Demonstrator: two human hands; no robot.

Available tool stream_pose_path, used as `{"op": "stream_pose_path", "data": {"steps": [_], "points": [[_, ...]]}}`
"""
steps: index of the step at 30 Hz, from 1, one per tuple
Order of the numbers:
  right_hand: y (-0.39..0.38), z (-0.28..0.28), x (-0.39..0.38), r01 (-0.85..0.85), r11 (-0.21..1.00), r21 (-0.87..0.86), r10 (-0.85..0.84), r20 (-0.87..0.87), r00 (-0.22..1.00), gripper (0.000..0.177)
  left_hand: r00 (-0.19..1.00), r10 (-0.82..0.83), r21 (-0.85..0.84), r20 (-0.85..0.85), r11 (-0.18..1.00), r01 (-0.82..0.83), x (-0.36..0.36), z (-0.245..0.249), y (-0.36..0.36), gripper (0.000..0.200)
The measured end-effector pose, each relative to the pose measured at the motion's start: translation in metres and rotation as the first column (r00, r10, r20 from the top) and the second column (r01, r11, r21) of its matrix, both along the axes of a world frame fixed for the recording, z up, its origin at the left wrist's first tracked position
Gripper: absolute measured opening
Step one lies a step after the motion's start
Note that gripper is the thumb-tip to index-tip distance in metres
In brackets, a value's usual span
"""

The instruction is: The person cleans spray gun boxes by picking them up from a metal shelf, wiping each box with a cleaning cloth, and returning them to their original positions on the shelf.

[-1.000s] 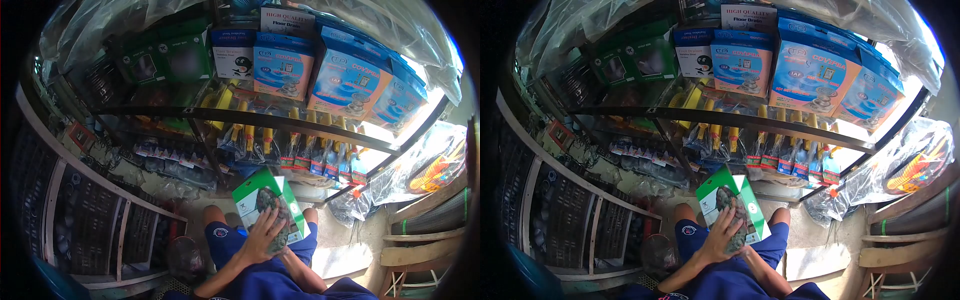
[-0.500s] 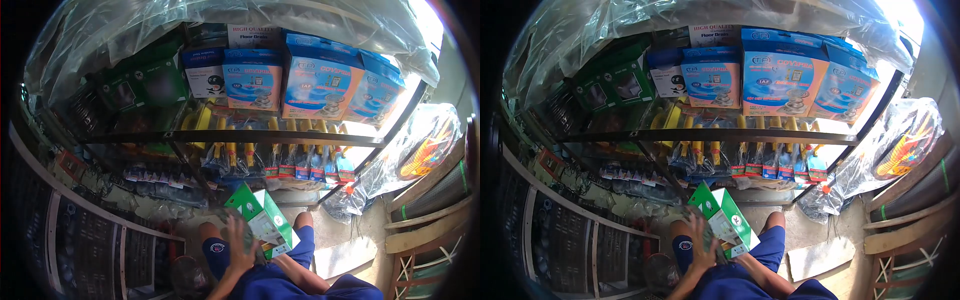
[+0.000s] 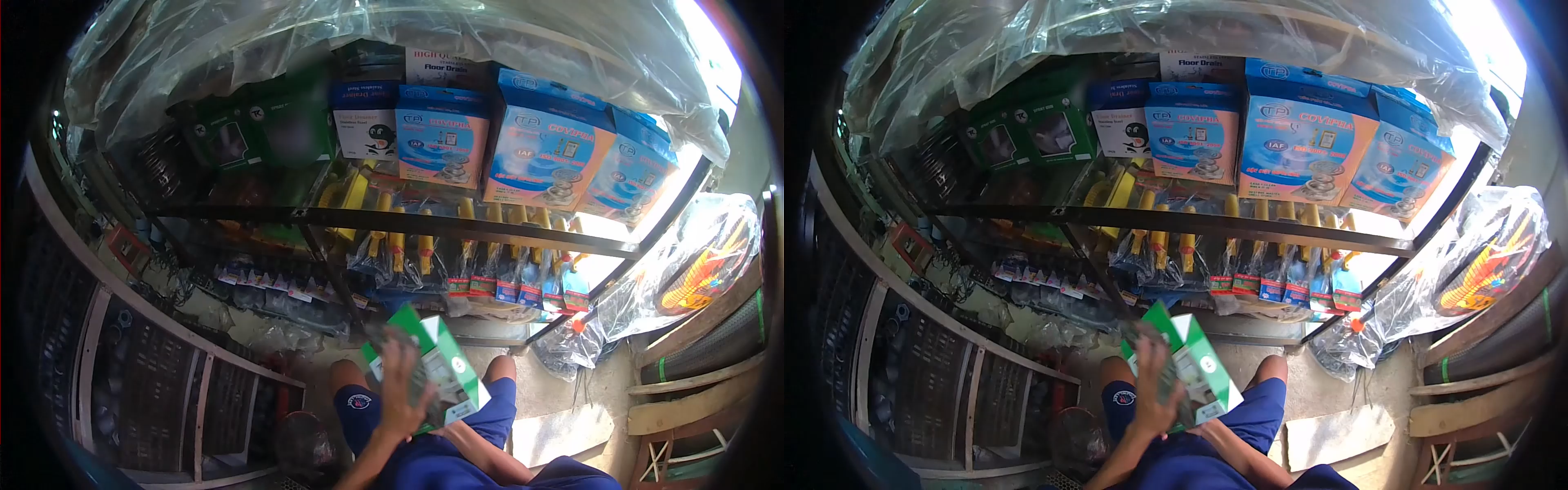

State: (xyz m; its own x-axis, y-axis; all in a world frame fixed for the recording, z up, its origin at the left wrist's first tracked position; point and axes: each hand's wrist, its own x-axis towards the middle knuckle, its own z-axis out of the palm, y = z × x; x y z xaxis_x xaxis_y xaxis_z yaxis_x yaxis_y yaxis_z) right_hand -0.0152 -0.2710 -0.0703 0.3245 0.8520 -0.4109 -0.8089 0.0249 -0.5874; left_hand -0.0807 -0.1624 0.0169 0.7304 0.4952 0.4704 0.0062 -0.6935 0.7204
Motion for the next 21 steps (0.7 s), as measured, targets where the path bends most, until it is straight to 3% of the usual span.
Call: {"op": "stream_pose_path", "data": {"steps": [2,5,9,12,15,18,21], "points": [[0.002,0.000,0.001,-0.003,1.000,-0.001,0.003,0.002,1.000,0.066,0.972,-0.227,0.088,-0.066,0.969,0.232,-0.010,0.006,-0.024,0.079],[0.002,-0.001,0.001,-0.007,1.000,0.001,0.007,0.007,1.000,0.066,0.977,-0.197,0.101,-0.086,0.973,0.205,-0.005,0.003,-0.016,0.077],[0.000,-0.001,0.000,-0.012,1.000,0.005,0.012,0.012,1.000,0.066,0.985,0.159,-0.168,0.068,0.975,-0.146,0.004,-0.002,0.033,0.078],[0.003,0.001,-0.001,-0.009,1.000,0.013,0.009,0.003,1.000,0.066,0.978,0.179,-0.290,0.110,0.947,-0.140,0.001,-0.010,0.018,0.078],[0.005,0.001,0.000,-0.013,1.000,0.005,0.013,0.002,1.000,0.066,0.995,-0.088,-0.032,0.045,0.995,0.090,-0.005,-0.006,-0.031,0.081],[0.007,0.001,0.001,-0.014,1.000,0.006,0.014,0.007,1.000,0.067,0.980,-0.190,0.053,-0.050,0.980,0.193,-0.002,-0.004,-0.042,0.083],[0.009,0.002,0.001,-0.019,1.000,0.012,0.019,0.017,1.000,0.067,0.969,-0.248,0.048,0.004,0.968,0.247,0.007,0.002,-0.021,0.086]]}}
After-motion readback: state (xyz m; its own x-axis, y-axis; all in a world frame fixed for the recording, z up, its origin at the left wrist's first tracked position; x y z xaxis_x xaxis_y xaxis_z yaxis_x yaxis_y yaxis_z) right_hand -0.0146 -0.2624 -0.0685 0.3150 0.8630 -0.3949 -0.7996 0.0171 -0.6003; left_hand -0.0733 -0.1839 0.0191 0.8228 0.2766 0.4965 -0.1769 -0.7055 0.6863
